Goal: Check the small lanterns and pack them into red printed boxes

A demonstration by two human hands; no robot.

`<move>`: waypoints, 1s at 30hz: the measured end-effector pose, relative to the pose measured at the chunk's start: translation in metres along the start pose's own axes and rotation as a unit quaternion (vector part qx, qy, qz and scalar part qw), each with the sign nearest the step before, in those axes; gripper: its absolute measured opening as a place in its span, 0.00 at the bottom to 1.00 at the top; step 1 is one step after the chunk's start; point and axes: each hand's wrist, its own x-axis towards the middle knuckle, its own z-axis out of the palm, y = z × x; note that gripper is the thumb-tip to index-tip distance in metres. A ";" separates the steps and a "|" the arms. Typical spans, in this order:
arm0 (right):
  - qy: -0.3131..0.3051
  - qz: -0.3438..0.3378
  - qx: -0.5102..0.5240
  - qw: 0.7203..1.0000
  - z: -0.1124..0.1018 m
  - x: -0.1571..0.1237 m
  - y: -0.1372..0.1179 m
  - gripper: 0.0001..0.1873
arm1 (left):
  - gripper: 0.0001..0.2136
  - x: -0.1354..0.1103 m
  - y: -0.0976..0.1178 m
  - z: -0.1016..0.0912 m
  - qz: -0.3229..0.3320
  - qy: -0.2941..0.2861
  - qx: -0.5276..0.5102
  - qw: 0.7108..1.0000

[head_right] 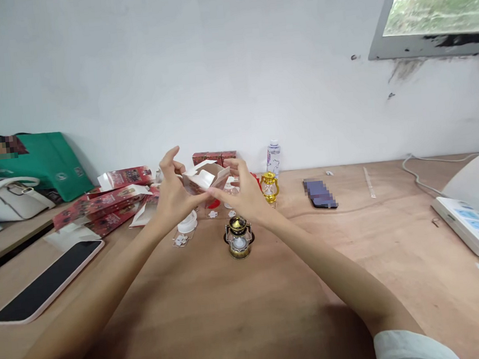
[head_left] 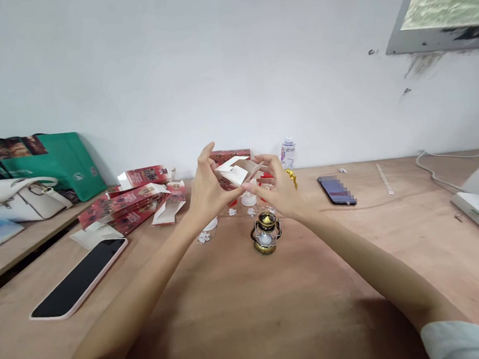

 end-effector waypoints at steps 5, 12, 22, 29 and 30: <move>0.011 0.026 0.011 1.000 0.005 0.000 0.000 0.21 | 0.35 -0.007 0.010 0.009 0.047 -0.038 0.039 0.997; 0.005 -0.053 -0.047 0.997 -0.030 0.016 0.007 0.09 | 0.28 0.003 0.015 -0.007 0.090 -0.149 -0.056 0.983; -0.116 -0.150 -0.071 0.979 -0.024 0.013 0.002 0.13 | 0.33 0.001 0.001 -0.007 0.057 -0.286 -0.163 0.943; -0.069 -0.144 0.021 0.987 -0.018 0.014 0.015 0.08 | 0.32 0.000 -0.003 0.000 0.074 -0.260 -0.184 0.945; -0.068 -0.142 0.032 0.987 -0.016 0.013 0.016 0.08 | 0.32 -0.001 -0.003 0.001 0.071 -0.270 -0.193 0.941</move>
